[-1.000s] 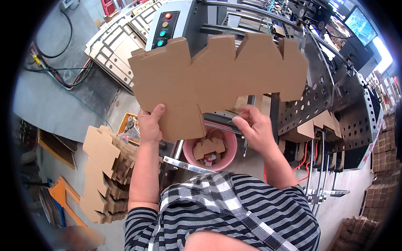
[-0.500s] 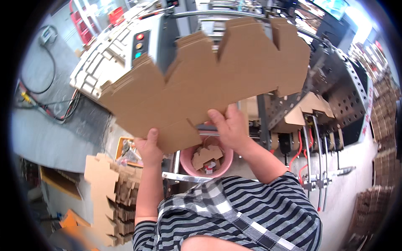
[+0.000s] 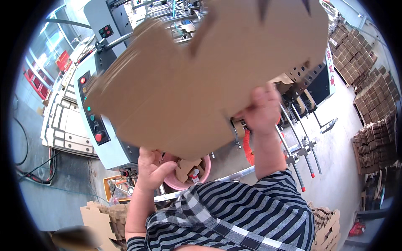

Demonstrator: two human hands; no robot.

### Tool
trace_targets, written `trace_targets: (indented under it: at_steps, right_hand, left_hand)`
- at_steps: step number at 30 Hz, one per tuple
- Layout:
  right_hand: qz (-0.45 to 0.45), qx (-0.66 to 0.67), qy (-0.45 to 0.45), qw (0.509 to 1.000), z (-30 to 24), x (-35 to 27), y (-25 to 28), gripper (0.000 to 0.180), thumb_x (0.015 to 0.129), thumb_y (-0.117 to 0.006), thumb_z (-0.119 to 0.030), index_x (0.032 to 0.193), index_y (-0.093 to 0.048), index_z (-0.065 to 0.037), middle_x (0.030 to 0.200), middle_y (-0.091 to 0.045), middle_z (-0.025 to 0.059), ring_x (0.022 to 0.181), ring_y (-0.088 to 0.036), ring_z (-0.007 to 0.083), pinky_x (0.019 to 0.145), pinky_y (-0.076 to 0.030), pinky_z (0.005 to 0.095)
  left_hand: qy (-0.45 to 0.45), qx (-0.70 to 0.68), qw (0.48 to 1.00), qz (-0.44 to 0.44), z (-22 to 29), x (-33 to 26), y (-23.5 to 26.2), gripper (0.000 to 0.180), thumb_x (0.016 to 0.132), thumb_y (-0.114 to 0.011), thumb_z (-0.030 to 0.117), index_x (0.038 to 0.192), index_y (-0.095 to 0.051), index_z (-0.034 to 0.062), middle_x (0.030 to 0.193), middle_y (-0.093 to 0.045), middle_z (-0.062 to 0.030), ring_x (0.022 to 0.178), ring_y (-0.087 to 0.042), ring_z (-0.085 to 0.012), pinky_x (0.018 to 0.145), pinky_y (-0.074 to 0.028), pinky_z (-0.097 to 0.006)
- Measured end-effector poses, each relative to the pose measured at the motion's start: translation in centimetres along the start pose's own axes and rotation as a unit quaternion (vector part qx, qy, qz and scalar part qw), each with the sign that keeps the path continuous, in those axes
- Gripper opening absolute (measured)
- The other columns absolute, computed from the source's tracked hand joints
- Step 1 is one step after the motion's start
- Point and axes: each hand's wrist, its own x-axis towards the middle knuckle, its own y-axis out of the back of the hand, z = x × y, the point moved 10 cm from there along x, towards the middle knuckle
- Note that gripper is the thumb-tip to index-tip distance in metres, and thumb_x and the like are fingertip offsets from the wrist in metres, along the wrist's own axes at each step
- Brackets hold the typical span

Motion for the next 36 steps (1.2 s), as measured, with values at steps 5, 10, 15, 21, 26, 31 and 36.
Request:
trace_targets:
  at_steps: [5,10,15,21,26,31,36]
  right_hand:
    - [0.213,-0.086,0.049,0.972,-9.6,1.9,10.8,0.029,0.095,-0.053,-0.027,0.106,-0.056,-0.001,0.086,-0.064,0.008,0.064,-0.063,0.0154,0.048,-0.049,0.0249]
    - [0.2,-0.232,-0.015,0.952,-14.5,4.2,23.1,0.026,0.093,-0.057,-0.028,0.096,-0.057,-0.002,0.075,-0.062,0.007,0.055,-0.059,0.0136,0.043,-0.042,0.0225]
    - [0.275,-0.249,-0.111,0.922,-6.6,4.2,31.1,0.023,0.092,-0.058,-0.026,0.093,-0.057,-0.003,0.072,-0.063,0.005,0.047,-0.056,0.0129,0.039,-0.042,0.0222]
    - [0.273,-0.268,-0.225,0.896,3.7,3.6,32.8,0.02,0.093,-0.058,-0.028,0.092,-0.057,-0.008,0.072,-0.063,0.0032,0.049,-0.059,0.0129,0.04,-0.043,0.0217]
    - [0.324,-0.212,-0.303,0.871,8.6,1.9,37.1,0.018,0.093,-0.056,-0.028,0.095,-0.057,-0.009,0.072,-0.063,0.0028,0.049,-0.058,0.0139,0.042,-0.044,0.0222]
    - [0.315,-0.147,-0.399,0.849,12.6,-0.2,40.0,0.02,0.094,-0.053,-0.028,0.1,-0.057,-0.009,0.076,-0.065,0.0047,0.055,-0.06,0.0154,0.044,-0.046,0.0231]
    - [0.339,-0.132,-0.403,0.84,13.7,-0.8,43.1,0.022,0.095,-0.051,-0.024,0.108,-0.056,-0.006,0.086,-0.065,0.0093,0.063,-0.063,0.0204,0.054,-0.053,0.0296]
  left_hand:
    - [0.159,-0.033,0.987,0.001,-3.7,-0.7,-0.2,0.08,0.077,-0.072,0.014,0.143,-0.027,0.0061,0.135,-0.044,-0.0153,0.109,-0.056,-0.0252,0.095,-0.043,-0.037]
    - [0.254,-0.046,0.966,-0.022,-8.2,-3.2,0.3,0.069,0.077,-0.068,0.004,0.138,-0.036,0.0044,0.129,-0.047,-0.014,0.104,-0.058,-0.0223,0.086,-0.049,-0.032]
    - [0.309,-0.04,0.949,-0.04,-10.9,-6.0,0.6,0.058,0.079,-0.064,0.0,0.133,-0.042,0.0021,0.121,-0.052,-0.0122,0.102,-0.058,-0.0213,0.085,-0.049,-0.033]
    - [0.358,0.014,0.93,-0.076,-12.3,-8.1,0.4,0.053,0.08,-0.066,-0.002,0.129,-0.045,-0.002,0.116,-0.057,-0.0127,0.102,-0.059,-0.0181,0.089,-0.049,-0.031]
    - [0.405,0.043,0.912,-0.044,-14.5,-11.2,2.0,0.051,0.079,-0.067,0.002,0.126,-0.049,-0.0028,0.112,-0.062,-0.0139,0.1,-0.061,-0.0188,0.086,-0.051,-0.031]
    - [0.431,0.023,0.902,-0.03,-16.0,-12.9,2.0,0.05,0.081,-0.068,0.002,0.127,-0.048,-0.0026,0.112,-0.061,-0.0141,0.1,-0.061,-0.0187,0.087,-0.051,-0.031]
    - [0.446,0.048,0.892,-0.052,-16.7,-13.0,1.3,0.05,0.081,-0.068,0.003,0.126,-0.049,-0.0023,0.112,-0.061,-0.0136,0.1,-0.06,-0.0174,0.087,-0.05,-0.031]
